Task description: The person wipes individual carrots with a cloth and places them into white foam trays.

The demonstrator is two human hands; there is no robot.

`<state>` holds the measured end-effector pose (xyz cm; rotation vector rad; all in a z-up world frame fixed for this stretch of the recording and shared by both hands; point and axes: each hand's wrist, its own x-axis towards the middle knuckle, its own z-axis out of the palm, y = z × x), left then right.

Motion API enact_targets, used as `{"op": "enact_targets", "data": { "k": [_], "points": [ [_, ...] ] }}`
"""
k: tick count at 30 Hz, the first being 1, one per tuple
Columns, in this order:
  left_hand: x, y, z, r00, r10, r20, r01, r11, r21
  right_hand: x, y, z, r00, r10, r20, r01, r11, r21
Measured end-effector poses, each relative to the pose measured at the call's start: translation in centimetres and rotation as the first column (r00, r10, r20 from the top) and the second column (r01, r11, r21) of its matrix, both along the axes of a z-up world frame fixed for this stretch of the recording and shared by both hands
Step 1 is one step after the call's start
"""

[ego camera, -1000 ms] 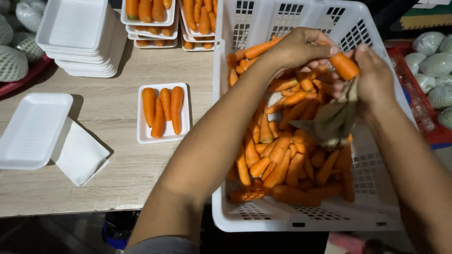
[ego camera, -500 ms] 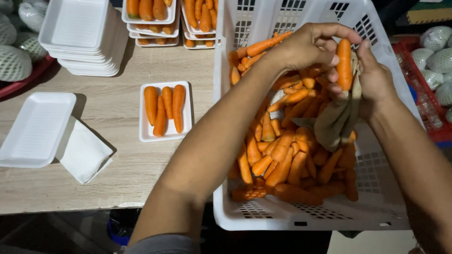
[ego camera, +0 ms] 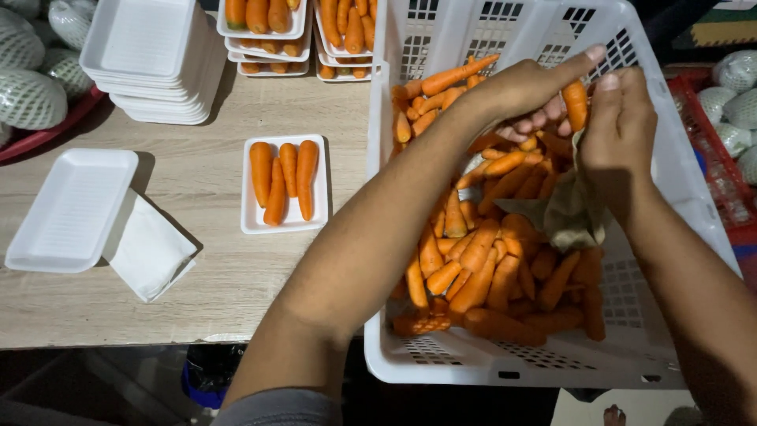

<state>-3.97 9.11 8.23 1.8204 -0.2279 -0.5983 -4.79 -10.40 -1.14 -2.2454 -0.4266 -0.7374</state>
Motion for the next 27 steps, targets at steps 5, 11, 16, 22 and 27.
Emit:
{"op": "enact_targets", "data": {
  "k": [5,11,16,22,27],
  "points": [
    [1.4,-0.2,-1.3,1.0,-0.024,-0.013,0.024,0.999,0.025,-2.3,2.5,1.7,0.998,0.041,-0.04,-0.041,0.999,0.009],
    [3.9,-2.0,-4.3,0.976,-0.152,0.157,0.153,0.988,0.008,2.6,-2.9,-2.4,0.998,-0.053,0.035,0.058,0.985,-0.161],
    [3.9,-3.9,-4.8,0.925,-0.167,0.341,0.107,0.976,0.188,3.7,-4.6,-2.4,0.998,-0.048,0.05,0.053,0.992,-0.112],
    [5.3,-5.1,-6.6,0.801,-0.204,0.563,0.083,0.969,0.232,2.1,-1.8,1.2,0.869,0.05,-0.492,0.195,0.88,0.433],
    [6.2,-4.9,-7.8,0.494,-0.092,0.865,0.237,0.971,-0.032,4.3,-5.0,0.0,0.498,0.428,-0.754,0.149,0.814,0.561]
  ]
}}
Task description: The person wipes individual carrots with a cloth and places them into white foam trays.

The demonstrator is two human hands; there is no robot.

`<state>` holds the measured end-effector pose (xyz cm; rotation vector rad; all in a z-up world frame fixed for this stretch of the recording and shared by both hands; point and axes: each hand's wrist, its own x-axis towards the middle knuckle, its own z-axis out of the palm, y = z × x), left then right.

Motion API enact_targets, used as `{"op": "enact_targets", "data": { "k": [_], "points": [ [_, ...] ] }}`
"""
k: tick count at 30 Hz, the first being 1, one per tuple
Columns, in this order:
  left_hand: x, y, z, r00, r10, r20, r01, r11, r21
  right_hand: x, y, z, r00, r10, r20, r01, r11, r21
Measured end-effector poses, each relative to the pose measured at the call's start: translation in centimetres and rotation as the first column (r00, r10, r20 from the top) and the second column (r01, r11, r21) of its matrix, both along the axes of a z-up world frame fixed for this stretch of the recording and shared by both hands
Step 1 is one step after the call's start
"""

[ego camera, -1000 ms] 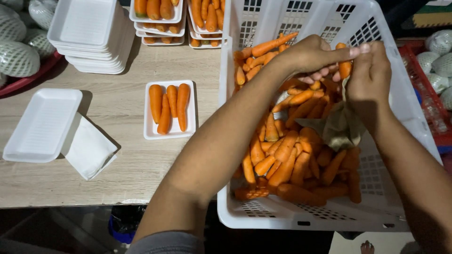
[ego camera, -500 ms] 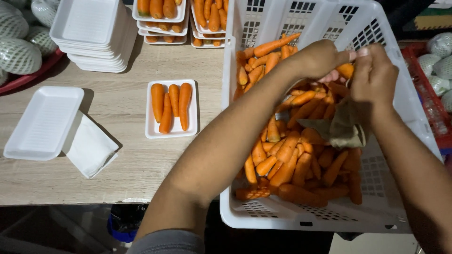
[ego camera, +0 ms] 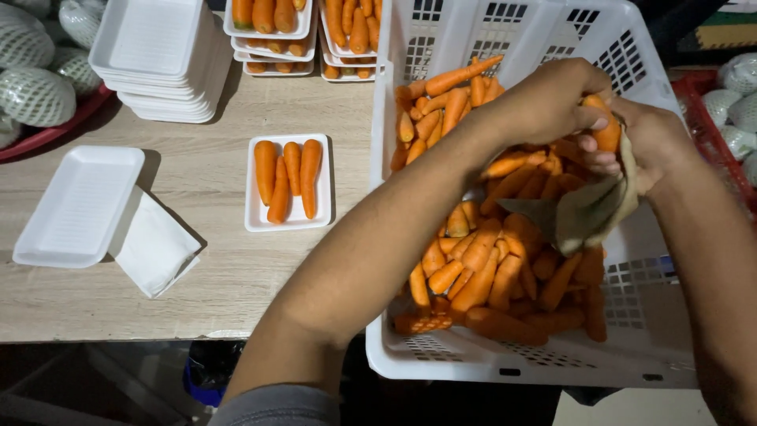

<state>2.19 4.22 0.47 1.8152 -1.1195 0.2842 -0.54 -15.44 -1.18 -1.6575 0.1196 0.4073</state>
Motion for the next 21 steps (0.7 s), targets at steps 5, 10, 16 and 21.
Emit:
{"op": "enact_targets", "data": {
  "k": [5,10,16,21],
  "points": [
    [-0.4,0.7,0.5,0.969,-0.021,-0.246,0.001,0.997,-0.082,-2.1,2.8,2.0,0.981,-0.164,0.102,0.163,0.986,0.019],
    [-3.8,2.5,3.8,0.793,0.205,-0.574,-0.142,0.978,0.152,-1.7,2.6,0.1,0.807,-0.333,0.488,0.398,0.917,-0.033],
    [-5.7,3.8,6.4,0.507,0.281,-0.815,-0.101,0.958,0.268,-1.4,1.2,-1.5,0.405,0.167,0.899,0.452,0.818,-0.356],
    [-0.9,1.1,1.0,0.783,0.115,-0.611,-0.024,0.988,0.154,-0.3,-0.6,-2.0,0.43,0.25,0.867,0.392,0.814,-0.429]
  ]
}}
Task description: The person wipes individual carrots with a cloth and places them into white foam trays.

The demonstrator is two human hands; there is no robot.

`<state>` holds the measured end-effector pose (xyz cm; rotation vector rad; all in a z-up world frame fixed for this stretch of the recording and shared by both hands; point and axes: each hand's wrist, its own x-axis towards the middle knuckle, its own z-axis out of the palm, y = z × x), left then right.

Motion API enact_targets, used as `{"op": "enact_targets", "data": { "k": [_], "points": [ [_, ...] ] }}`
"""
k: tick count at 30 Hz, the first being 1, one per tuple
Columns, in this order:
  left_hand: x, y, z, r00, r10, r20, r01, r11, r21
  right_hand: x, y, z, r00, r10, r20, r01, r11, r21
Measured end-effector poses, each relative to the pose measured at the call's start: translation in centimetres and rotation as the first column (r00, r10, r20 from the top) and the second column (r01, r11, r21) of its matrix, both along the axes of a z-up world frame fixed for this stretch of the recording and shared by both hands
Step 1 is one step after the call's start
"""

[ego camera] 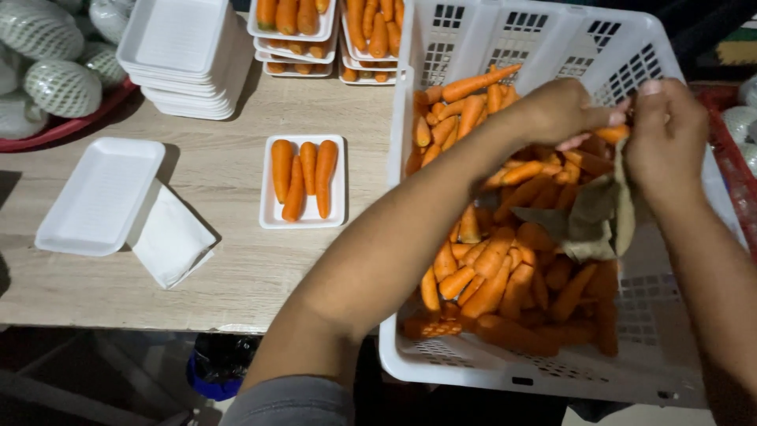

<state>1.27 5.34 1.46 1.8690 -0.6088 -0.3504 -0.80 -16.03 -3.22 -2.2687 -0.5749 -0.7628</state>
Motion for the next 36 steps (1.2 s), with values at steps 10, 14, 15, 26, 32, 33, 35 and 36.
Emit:
{"op": "enact_targets", "data": {
  "k": [10,14,15,26,32,33,35,36],
  "points": [
    [1.5,-1.6,-1.7,0.962,0.036,0.27,0.074,0.918,-0.389,-3.1,5.6,4.4,0.7,0.089,-0.708,0.4,0.773,0.493],
    [1.1,-1.4,-1.5,1.0,-0.018,-0.001,0.016,0.928,-0.372,-2.4,5.2,3.3,0.813,0.048,-0.581,0.363,0.738,0.569],
    [1.3,-1.5,-1.8,0.998,-0.042,-0.054,0.02,0.933,-0.359,-2.2,5.1,3.0,0.843,0.068,-0.534,0.338,0.704,0.624],
    [0.4,-3.1,-2.4,0.828,0.19,0.527,0.066,0.901,-0.429,-0.4,1.8,2.4,0.565,0.457,-0.687,0.267,0.686,0.677],
    [-1.5,-1.4,0.6,0.96,0.174,0.218,-0.085,0.927,-0.366,-0.8,4.2,2.6,0.678,0.04,-0.734,0.525,0.672,0.522],
    [-1.7,-0.9,1.1,0.971,0.186,0.147,-0.151,0.964,-0.218,0.1,3.4,2.0,0.684,0.094,-0.723,0.513,0.643,0.569],
    [-1.3,-1.0,1.0,0.975,0.188,0.122,-0.176,0.979,-0.103,-0.6,3.3,2.5,0.736,0.088,-0.671,0.464,0.657,0.595],
    [-1.2,-1.0,0.9,0.977,0.19,0.095,-0.192,0.981,0.015,-1.0,3.3,2.6,0.783,0.083,-0.617,0.415,0.669,0.617]
  ]
}}
